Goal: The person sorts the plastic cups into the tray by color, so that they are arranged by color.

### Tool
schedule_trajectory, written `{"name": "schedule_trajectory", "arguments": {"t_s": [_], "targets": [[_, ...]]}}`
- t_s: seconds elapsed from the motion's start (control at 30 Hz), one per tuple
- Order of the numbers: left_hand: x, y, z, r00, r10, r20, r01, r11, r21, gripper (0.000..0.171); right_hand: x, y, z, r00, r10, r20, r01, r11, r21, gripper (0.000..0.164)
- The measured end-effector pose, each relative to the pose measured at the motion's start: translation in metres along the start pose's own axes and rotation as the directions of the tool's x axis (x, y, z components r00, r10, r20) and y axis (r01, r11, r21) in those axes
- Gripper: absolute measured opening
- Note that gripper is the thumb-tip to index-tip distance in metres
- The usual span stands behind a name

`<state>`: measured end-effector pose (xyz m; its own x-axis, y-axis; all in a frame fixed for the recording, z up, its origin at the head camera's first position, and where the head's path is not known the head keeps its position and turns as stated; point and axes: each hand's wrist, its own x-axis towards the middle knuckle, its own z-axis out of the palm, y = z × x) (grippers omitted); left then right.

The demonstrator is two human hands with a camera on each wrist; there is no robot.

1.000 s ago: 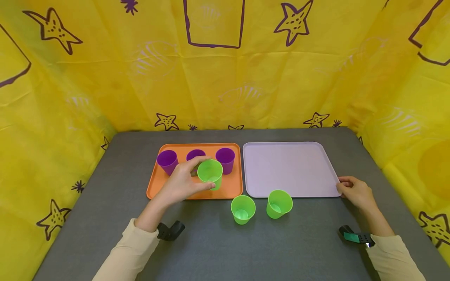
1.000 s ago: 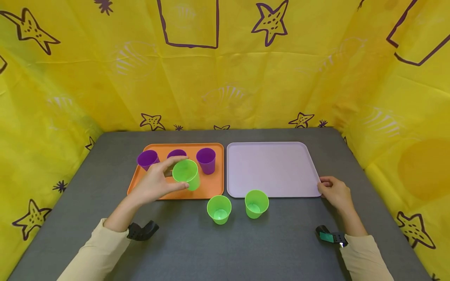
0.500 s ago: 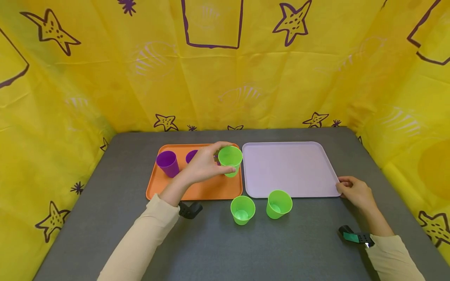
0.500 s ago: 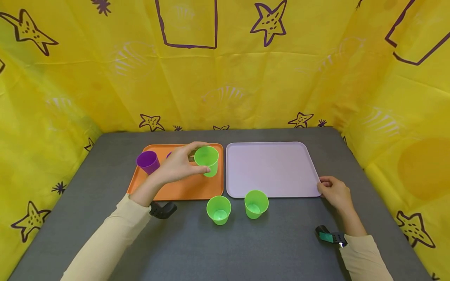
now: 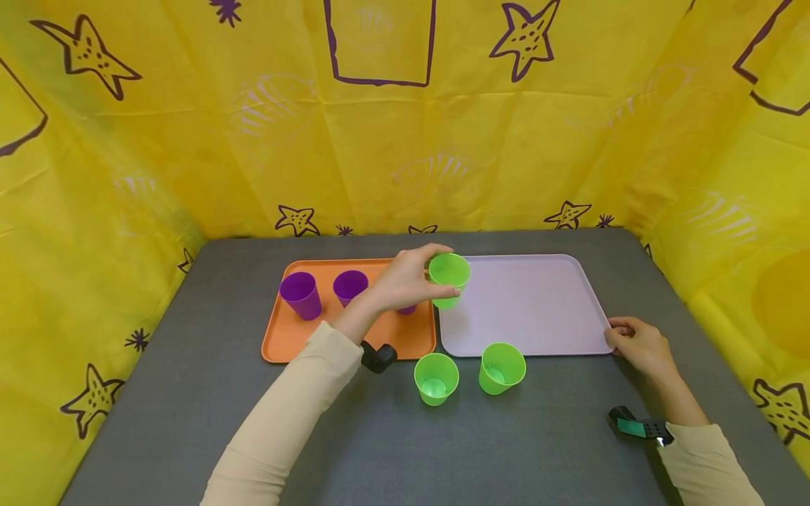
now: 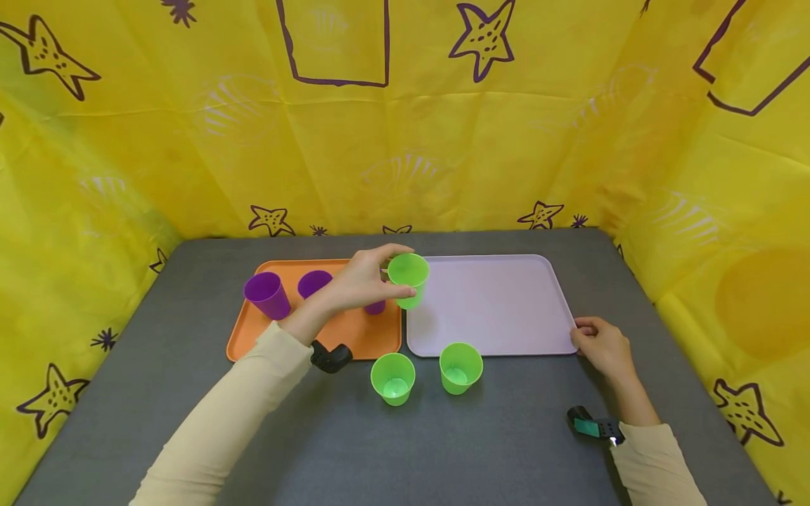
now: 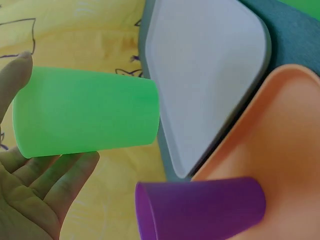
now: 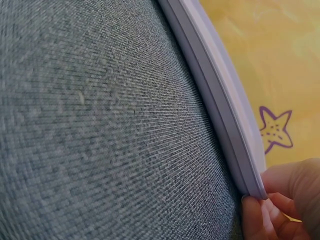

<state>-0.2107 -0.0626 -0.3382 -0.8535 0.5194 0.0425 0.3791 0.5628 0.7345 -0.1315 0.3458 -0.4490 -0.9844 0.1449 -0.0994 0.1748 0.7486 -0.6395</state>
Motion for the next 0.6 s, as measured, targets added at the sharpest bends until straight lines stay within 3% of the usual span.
{"name": "schedule_trajectory", "arguments": {"t_s": [0.23,0.6], "targets": [[0.022,0.003,0.013,1.0,0.001,0.031,-0.001,1.0,0.016,0.071,0.0,0.0,-0.001,1.0,-0.002,-0.011,0.002,1.0,0.005,0.043],[0.046,0.002,0.036,0.997,-0.023,0.079,0.011,0.99,0.141,0.073,-0.001,-0.003,-0.001,1.0,-0.001,-0.023,0.001,1.0,0.004,0.043]]}}
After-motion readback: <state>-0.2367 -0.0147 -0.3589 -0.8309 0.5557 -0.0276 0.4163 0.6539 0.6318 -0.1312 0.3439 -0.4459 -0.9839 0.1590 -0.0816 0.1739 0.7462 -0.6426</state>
